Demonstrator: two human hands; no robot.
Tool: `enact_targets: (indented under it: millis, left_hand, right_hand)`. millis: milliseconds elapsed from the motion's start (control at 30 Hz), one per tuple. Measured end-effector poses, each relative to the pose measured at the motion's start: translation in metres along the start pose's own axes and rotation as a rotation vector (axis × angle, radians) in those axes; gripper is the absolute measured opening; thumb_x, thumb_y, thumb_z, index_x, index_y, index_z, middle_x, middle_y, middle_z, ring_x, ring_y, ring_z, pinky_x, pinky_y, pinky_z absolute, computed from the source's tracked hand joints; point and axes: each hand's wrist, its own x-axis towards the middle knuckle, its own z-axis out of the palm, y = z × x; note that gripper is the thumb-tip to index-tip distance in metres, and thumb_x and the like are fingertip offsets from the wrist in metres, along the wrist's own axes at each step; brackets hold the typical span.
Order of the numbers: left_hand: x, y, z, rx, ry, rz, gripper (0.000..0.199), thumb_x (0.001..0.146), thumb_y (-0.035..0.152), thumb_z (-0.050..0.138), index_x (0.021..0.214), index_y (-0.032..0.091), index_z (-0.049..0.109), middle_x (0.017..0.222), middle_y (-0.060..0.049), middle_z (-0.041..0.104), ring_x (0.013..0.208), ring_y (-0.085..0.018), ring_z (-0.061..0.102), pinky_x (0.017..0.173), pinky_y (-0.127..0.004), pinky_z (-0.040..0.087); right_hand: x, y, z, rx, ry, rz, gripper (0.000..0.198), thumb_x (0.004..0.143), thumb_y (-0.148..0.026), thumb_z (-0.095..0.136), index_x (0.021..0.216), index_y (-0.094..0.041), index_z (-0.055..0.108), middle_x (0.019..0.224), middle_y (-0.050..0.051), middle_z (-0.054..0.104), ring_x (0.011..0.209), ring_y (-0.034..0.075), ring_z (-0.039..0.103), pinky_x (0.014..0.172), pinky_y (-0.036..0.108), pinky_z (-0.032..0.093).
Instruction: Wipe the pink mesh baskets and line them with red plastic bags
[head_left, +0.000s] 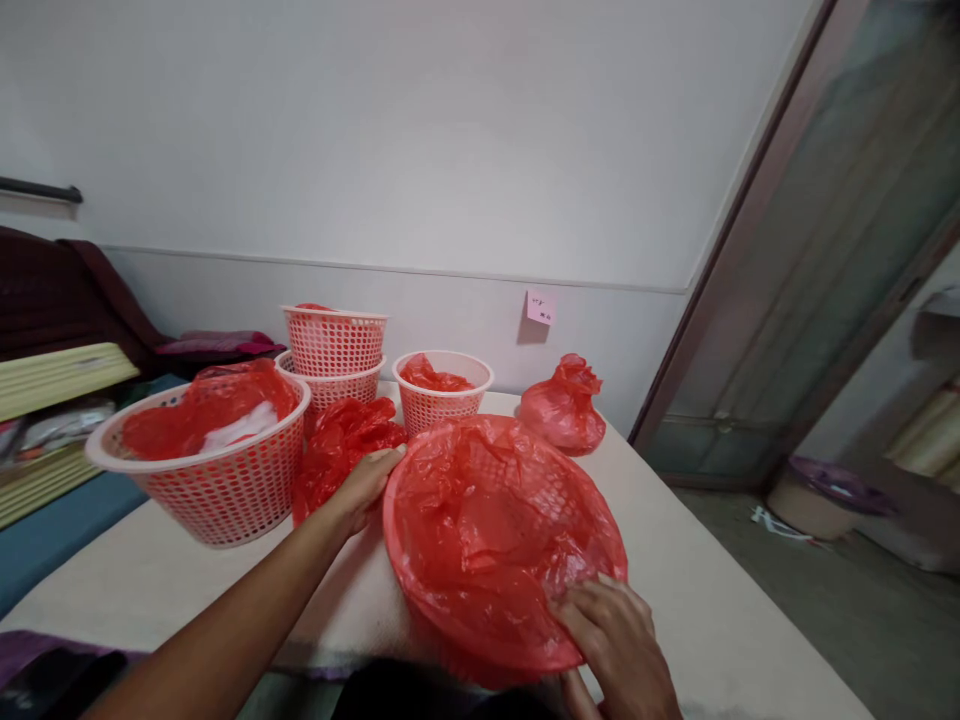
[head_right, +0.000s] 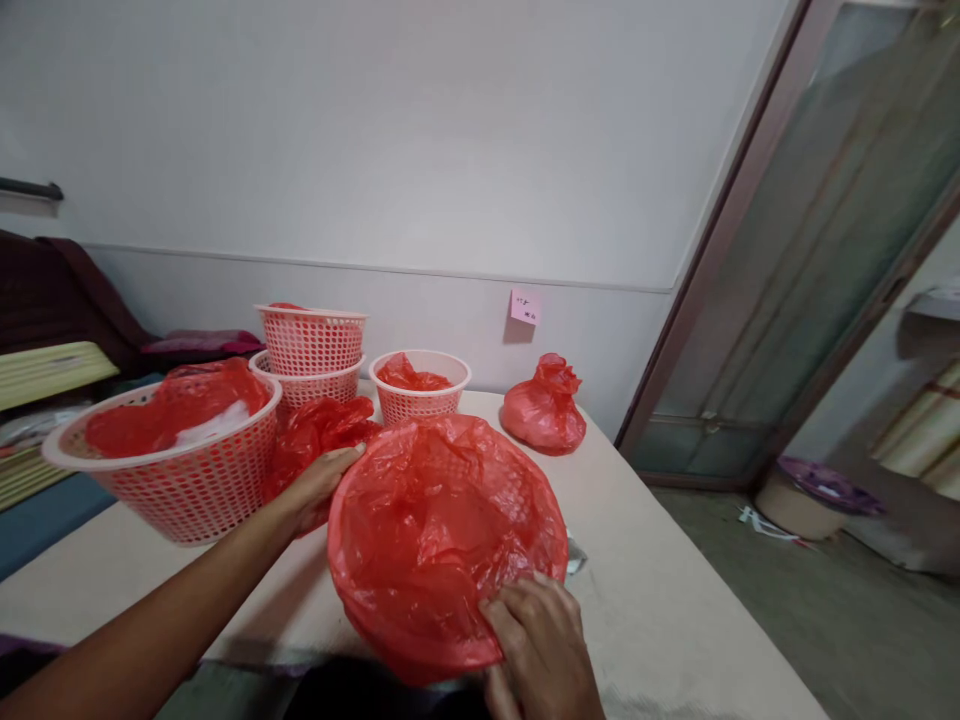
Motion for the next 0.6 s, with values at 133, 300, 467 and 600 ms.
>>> enact_targets:
  millis: [133, 300, 467, 600]
  left_hand:
    - [-0.003, -0.01, -0.001, -0.049, -0.044, -0.067, 0.035, 0.072, 0.046, 0.066, 0.085, 0.014, 0.066, 0.085, -0.011, 0.074, 0.074, -0.022, 0.069, 0.071, -0.035, 0.054]
    - [0.005, -0.008, -0.015, 0.082, 0.066, -0.004, 0.03, 0.066, 0.042, 0.07, 0.075, 0.014, 0.064, 0.073, -0.007, 0.07, 0.067, -0.021, 0.065, 0.062, -0.032, 0.05]
    - [0.029, 0.016, -0.016, 0.229, 0.177, 0.157, 0.027, 0.067, 0.041, 0.069, 0.079, 0.017, 0.063, 0.077, -0.001, 0.065, 0.07, -0.016, 0.059, 0.063, -0.026, 0.044]
    - [0.032, 0.017, -0.005, 0.303, 0.013, 0.122, 0.027, 0.059, 0.038, 0.071, 0.071, 0.014, 0.066, 0.068, -0.002, 0.065, 0.061, -0.017, 0.058, 0.059, -0.028, 0.043]
  right_hand:
    - [0.001, -0.001, -0.003, -0.01, -0.028, 0.02, 0.034, 0.075, -0.011, 0.051, 0.108, -0.016, 0.06, 0.096, 0.008, 0.065, 0.095, 0.023, 0.06, 0.088, 0.043, 0.045]
    - [0.009, -0.003, -0.001, 0.017, 0.001, 0.01, 0.035, 0.074, -0.011, 0.051, 0.108, -0.013, 0.06, 0.095, 0.009, 0.064, 0.094, 0.023, 0.06, 0.089, 0.045, 0.044]
    - [0.014, -0.007, -0.005, 0.04, -0.043, 0.036, 0.04, 0.076, -0.012, 0.053, 0.115, -0.013, 0.057, 0.102, 0.011, 0.062, 0.101, 0.025, 0.058, 0.092, 0.046, 0.043]
    - [0.002, -0.005, -0.008, 0.065, -0.038, 0.169, 0.045, 0.081, -0.015, 0.052, 0.126, -0.011, 0.051, 0.125, 0.016, 0.053, 0.12, 0.03, 0.048, 0.096, 0.05, 0.041]
